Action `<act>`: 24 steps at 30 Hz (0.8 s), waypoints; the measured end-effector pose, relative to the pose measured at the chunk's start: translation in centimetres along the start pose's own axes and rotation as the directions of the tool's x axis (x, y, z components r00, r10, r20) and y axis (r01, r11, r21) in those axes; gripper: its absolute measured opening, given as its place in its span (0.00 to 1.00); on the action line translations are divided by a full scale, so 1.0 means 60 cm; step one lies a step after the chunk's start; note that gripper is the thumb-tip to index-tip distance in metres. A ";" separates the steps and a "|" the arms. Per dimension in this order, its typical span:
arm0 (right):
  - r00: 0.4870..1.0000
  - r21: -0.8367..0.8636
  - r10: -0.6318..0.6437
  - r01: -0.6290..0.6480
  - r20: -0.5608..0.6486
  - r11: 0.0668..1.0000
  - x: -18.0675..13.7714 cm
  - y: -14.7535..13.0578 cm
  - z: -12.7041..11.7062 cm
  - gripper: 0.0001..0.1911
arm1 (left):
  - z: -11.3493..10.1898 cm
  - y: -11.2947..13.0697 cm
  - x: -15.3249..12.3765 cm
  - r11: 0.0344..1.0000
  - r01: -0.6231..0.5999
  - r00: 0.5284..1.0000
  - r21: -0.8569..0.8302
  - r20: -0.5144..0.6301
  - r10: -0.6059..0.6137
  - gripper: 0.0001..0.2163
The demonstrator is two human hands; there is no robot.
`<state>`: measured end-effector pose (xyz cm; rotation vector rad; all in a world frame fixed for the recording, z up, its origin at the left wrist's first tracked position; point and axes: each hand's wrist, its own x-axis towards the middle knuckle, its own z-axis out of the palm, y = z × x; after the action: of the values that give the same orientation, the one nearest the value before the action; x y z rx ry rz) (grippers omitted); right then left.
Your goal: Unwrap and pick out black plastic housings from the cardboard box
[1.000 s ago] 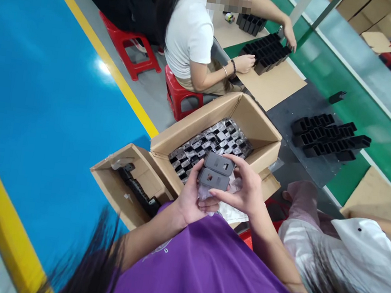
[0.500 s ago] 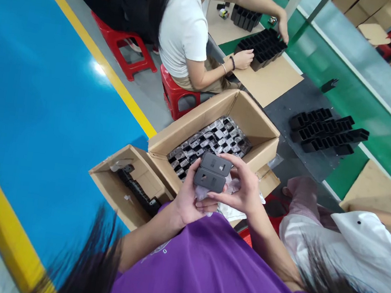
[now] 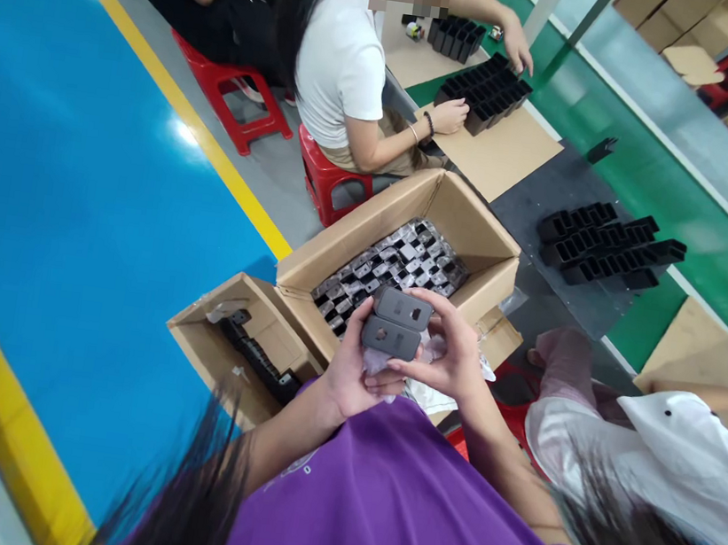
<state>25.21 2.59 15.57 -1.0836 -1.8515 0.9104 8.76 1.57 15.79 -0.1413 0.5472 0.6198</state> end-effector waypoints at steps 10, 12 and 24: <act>0.878 0.590 0.353 -0.105 -0.324 0.801 -0.010 0.018 0.013 0.13 | 0.006 0.021 0.002 0.980 -0.197 0.975 0.010 -0.102 0.197 0.34; 0.882 0.671 0.331 -0.024 -0.335 0.741 -0.011 0.008 0.025 0.13 | 0.006 0.022 0.009 0.955 -0.296 0.940 -0.012 -0.182 0.289 0.31; 0.965 0.085 -0.195 0.212 -0.175 0.974 -0.025 -0.012 0.085 0.08 | 0.009 0.013 0.030 0.926 -0.357 0.893 -0.120 -0.335 0.301 0.29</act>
<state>20.98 -0.01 13.56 -0.8607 -1.7222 0.7630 9.78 3.26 15.36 -0.3246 0.8314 0.9910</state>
